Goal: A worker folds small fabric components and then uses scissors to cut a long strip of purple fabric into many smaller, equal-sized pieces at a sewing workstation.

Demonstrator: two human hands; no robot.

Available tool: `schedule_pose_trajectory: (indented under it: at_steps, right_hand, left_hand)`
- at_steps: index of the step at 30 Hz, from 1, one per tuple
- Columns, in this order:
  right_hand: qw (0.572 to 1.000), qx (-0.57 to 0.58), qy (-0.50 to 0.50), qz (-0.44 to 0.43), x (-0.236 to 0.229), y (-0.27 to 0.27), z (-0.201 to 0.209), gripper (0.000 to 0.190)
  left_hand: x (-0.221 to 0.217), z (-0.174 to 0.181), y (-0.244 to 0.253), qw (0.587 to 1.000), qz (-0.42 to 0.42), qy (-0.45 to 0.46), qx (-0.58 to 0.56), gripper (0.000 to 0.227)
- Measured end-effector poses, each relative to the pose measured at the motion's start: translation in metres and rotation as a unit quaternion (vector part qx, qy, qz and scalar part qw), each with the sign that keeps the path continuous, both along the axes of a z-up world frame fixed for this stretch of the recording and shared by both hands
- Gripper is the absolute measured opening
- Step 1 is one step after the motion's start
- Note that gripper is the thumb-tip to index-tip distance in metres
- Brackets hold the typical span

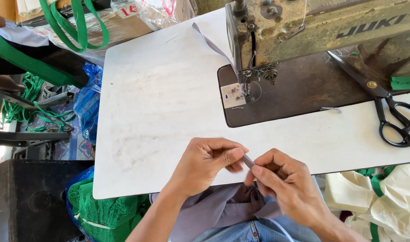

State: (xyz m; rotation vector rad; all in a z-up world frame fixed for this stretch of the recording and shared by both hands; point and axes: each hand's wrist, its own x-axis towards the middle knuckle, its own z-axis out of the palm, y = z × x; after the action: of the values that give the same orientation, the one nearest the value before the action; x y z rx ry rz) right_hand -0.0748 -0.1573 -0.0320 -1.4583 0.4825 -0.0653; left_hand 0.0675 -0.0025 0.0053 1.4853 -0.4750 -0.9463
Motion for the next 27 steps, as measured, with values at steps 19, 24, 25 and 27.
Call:
schedule_pose_trajectory:
  at_steps: [19, 24, 25, 27]
  right_hand:
    - [0.889, -0.43, -0.072, 0.139, 0.099, -0.08, -0.047, 0.018]
    - [0.817, -0.501, -0.241, 0.152, 0.109, -0.096, -0.071, 0.008]
    - [0.775, -0.533, -0.305, 0.15, 0.11, -0.099, -0.076, 0.011]
    - [0.755, -0.558, -0.304, 0.16, 0.109, -0.104, -0.078, 0.011]
  left_hand:
    - [0.085, -0.113, -0.091, 0.857, 0.102, -0.501, 0.068, 0.012]
    - [0.088, -0.111, -0.092, 0.858, 0.104, -0.495, 0.088, 0.01]
    - [0.088, -0.11, -0.091, 0.86, 0.105, -0.491, 0.089, 0.011]
    - [0.09, -0.112, -0.092, 0.863, 0.105, -0.485, 0.092, 0.011]
